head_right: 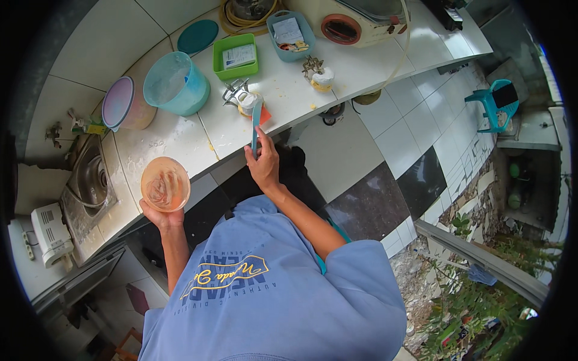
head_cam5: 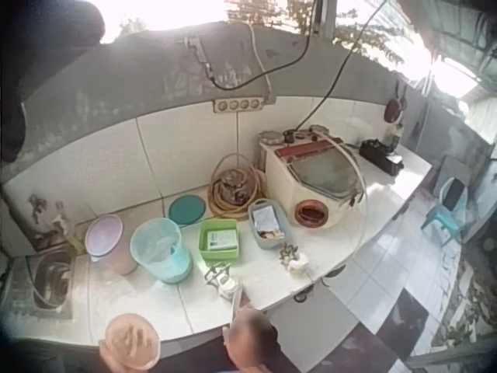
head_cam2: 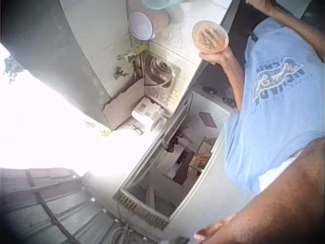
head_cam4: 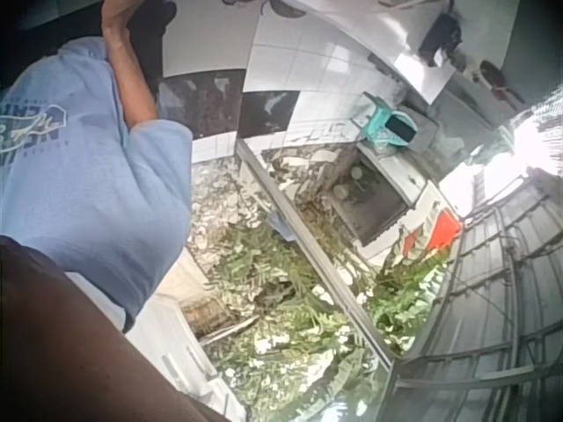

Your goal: The person washes a blue spatula in a sink, mixes a white substance in a small orange bowl by hand, and applies the mixture to a dental mold on an articulator using the spatula.

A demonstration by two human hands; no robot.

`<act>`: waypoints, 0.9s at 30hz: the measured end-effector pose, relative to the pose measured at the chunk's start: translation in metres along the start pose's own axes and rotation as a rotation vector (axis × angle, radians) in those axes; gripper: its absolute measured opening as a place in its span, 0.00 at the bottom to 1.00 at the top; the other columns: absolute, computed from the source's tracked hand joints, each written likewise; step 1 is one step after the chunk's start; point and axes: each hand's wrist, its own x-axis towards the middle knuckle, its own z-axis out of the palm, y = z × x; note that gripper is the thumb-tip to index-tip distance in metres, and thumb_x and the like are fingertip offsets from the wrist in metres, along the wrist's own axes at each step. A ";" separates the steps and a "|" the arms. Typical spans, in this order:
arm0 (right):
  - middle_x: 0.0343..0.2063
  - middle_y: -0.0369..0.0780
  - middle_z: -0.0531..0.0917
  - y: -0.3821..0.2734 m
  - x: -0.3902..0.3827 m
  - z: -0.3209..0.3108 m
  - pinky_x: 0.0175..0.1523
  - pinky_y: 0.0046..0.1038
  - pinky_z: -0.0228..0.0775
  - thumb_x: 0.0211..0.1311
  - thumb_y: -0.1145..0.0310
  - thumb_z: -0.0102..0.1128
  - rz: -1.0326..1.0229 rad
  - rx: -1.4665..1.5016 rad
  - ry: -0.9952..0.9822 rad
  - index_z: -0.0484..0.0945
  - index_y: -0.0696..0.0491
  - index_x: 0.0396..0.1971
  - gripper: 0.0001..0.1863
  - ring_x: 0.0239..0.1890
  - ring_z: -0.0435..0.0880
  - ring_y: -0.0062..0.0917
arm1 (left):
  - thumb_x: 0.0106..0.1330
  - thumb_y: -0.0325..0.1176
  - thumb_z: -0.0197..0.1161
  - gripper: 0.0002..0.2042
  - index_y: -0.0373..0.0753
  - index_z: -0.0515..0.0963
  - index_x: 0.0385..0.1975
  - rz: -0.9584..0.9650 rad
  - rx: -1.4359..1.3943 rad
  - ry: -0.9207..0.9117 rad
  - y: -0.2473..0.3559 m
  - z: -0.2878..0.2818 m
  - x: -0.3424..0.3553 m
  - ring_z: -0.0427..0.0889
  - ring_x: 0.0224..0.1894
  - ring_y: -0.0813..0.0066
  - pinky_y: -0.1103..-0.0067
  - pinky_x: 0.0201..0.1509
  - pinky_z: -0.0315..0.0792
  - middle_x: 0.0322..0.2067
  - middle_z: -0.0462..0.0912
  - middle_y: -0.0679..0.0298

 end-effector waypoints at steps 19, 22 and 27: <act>0.35 0.45 0.84 -0.118 -0.027 -0.004 0.37 0.33 0.79 0.64 0.77 0.61 -0.400 0.077 -0.563 0.77 0.56 0.54 0.18 0.30 0.86 0.31 | 0.72 0.48 0.52 0.24 0.38 0.73 0.60 -0.288 -0.393 0.044 -0.019 -0.050 0.016 0.74 0.62 0.51 0.51 0.67 0.68 0.59 0.77 0.52; 0.36 0.46 0.84 -0.149 -0.007 -0.007 0.38 0.37 0.78 0.65 0.74 0.61 -0.539 -0.234 -0.959 0.79 0.56 0.51 0.15 0.33 0.85 0.41 | 0.72 0.48 0.50 0.24 0.37 0.73 0.60 -0.338 -0.418 0.031 -0.030 -0.042 0.010 0.74 0.62 0.51 0.51 0.67 0.69 0.58 0.77 0.52; 0.41 0.51 0.85 -0.190 0.028 -0.002 0.48 0.44 0.77 0.66 0.66 0.59 -0.456 -0.301 -1.010 0.79 0.58 0.51 0.17 0.42 0.84 0.50 | 0.72 0.47 0.51 0.23 0.37 0.74 0.58 -0.337 -0.488 -0.178 -0.059 -0.027 0.013 0.75 0.60 0.53 0.54 0.64 0.70 0.57 0.78 0.53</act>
